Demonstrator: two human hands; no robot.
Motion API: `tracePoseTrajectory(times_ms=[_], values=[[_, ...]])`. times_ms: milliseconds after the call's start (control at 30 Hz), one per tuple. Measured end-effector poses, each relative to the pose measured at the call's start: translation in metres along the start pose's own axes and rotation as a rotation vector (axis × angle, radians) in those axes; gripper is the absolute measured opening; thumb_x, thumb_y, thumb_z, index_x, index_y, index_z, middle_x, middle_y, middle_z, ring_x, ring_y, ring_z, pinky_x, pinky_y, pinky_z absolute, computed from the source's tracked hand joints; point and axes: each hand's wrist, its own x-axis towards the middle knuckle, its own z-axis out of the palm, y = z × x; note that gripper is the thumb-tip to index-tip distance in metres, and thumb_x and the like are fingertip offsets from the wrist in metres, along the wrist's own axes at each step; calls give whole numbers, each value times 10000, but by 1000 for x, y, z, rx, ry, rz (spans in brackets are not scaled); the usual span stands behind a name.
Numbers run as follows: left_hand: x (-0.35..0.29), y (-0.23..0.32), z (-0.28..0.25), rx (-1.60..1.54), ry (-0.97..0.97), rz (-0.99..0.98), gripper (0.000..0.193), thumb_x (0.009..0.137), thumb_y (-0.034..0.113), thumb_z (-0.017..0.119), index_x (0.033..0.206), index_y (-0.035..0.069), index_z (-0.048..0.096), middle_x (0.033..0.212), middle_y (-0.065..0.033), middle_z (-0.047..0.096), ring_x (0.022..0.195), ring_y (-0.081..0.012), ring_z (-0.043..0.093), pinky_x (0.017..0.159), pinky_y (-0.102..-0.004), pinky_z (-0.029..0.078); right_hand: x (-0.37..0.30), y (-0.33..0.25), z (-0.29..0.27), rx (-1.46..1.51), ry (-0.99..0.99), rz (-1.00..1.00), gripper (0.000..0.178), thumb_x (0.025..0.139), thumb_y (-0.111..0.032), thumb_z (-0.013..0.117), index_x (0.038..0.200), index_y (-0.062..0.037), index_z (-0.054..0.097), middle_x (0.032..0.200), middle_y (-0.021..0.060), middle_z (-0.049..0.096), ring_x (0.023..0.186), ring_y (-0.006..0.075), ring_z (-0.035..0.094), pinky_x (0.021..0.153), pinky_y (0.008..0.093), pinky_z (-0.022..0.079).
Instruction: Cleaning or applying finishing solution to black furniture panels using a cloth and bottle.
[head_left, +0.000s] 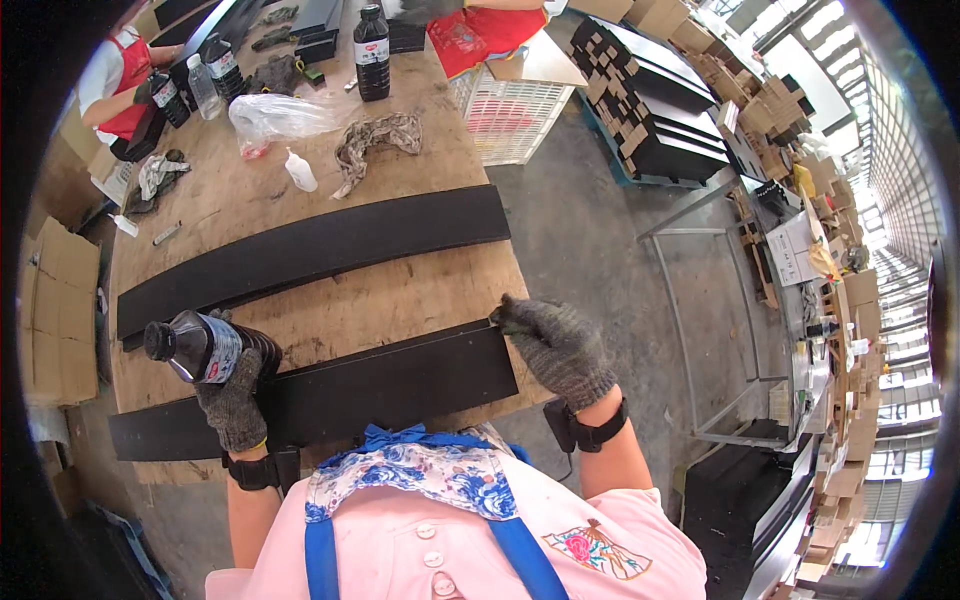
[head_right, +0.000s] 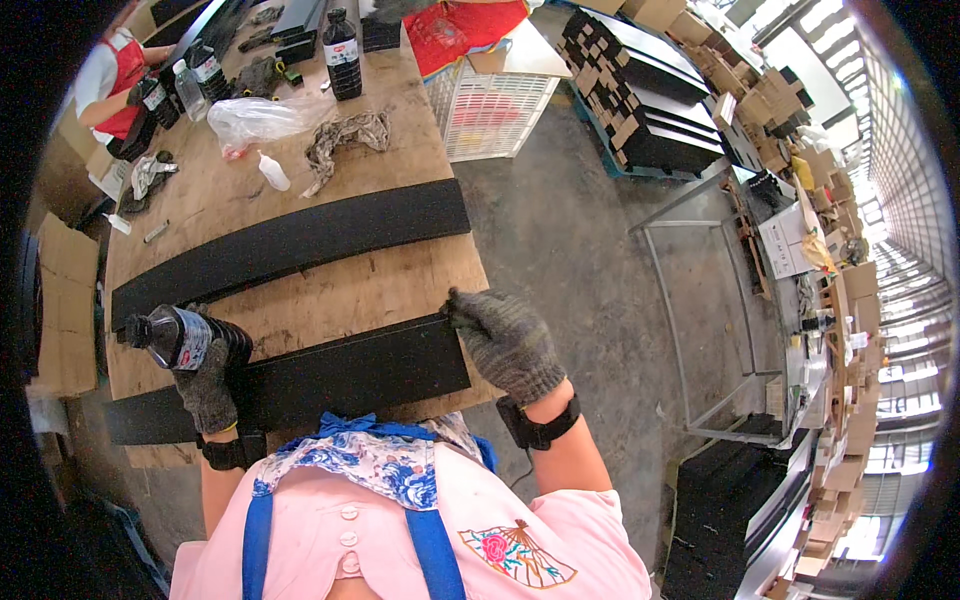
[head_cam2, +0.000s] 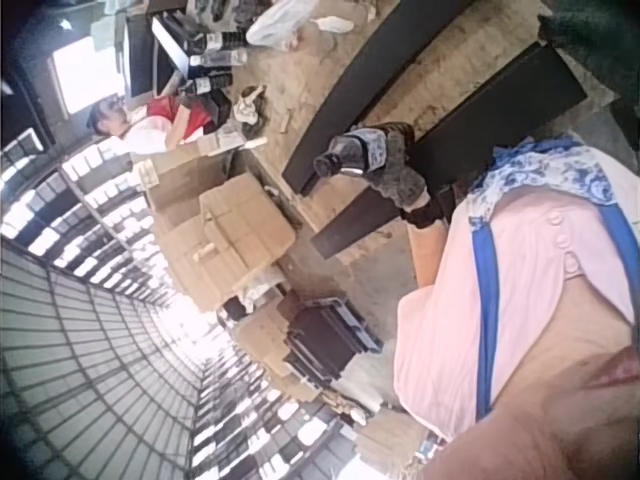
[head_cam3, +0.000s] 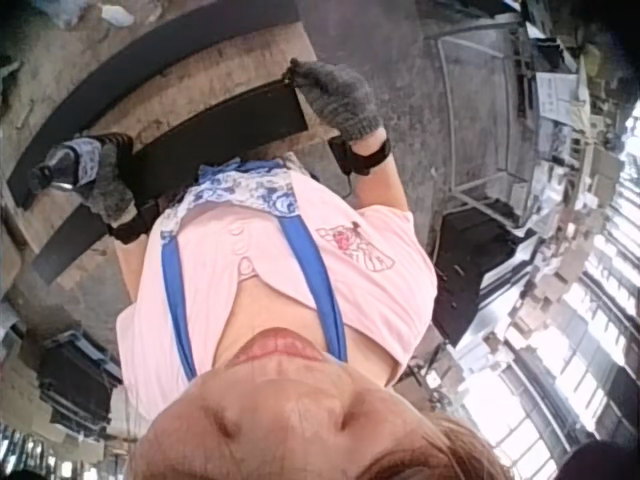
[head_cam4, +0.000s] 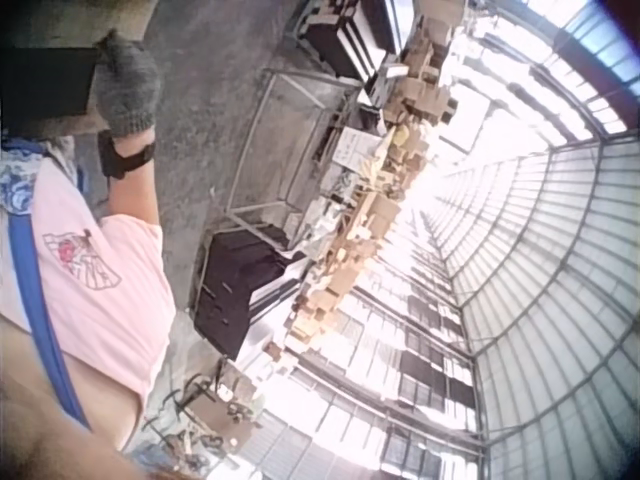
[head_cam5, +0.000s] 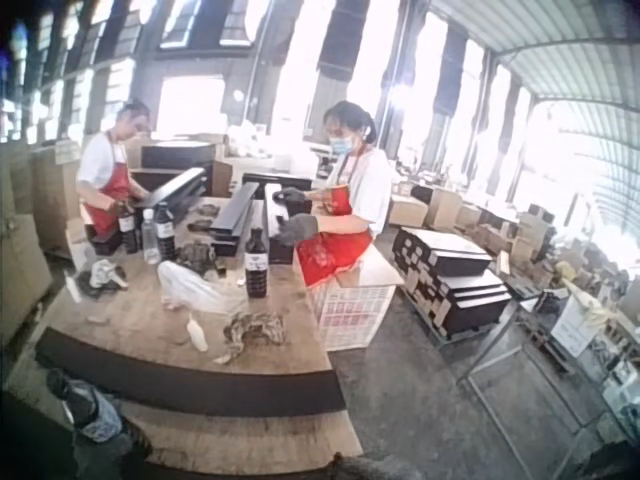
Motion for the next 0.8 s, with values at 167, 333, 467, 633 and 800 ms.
tracePoseTrajectory(times_ms=[167,333,467,633,800], values=[[1,-7,-3,-29,-16,-9,683,776,82,842,1383,28,534,1329,-80,594,1196,-211,570,1062,-346,453,3,8,11,-132,68,0,245,876,-45,684,1117,-69,721,984,144,728,912,309,709,784,371,568],[0,-10,-5,-61,11,-46,696,748,41,846,1375,30,542,1326,-82,603,1189,-211,580,1058,-340,456,2,-1,6,-133,21,15,233,878,-46,683,1106,-64,723,971,147,727,902,309,710,780,371,566],[0,10,2,65,-18,-35,698,734,51,853,1362,24,550,1314,-78,619,1174,-198,590,1042,-328,458,6,9,12,-167,71,-23,235,874,-45,685,1106,-57,722,956,151,728,885,315,711,775,376,567],[-3,-1,-6,57,-17,-71,688,774,98,849,1383,47,534,1300,-54,594,1178,-216,569,1061,-351,445,1,-1,4,-102,47,21,272,858,-28,700,1127,-57,721,980,140,738,894,293,709,785,366,564],[-2,1,-4,51,-38,-51,683,766,101,853,1372,53,541,1293,-55,594,1162,-213,564,1051,-353,446,0,6,8,-234,99,-10,225,869,-57,695,1091,-56,729,970,150,728,889,314,705,781,381,566]])
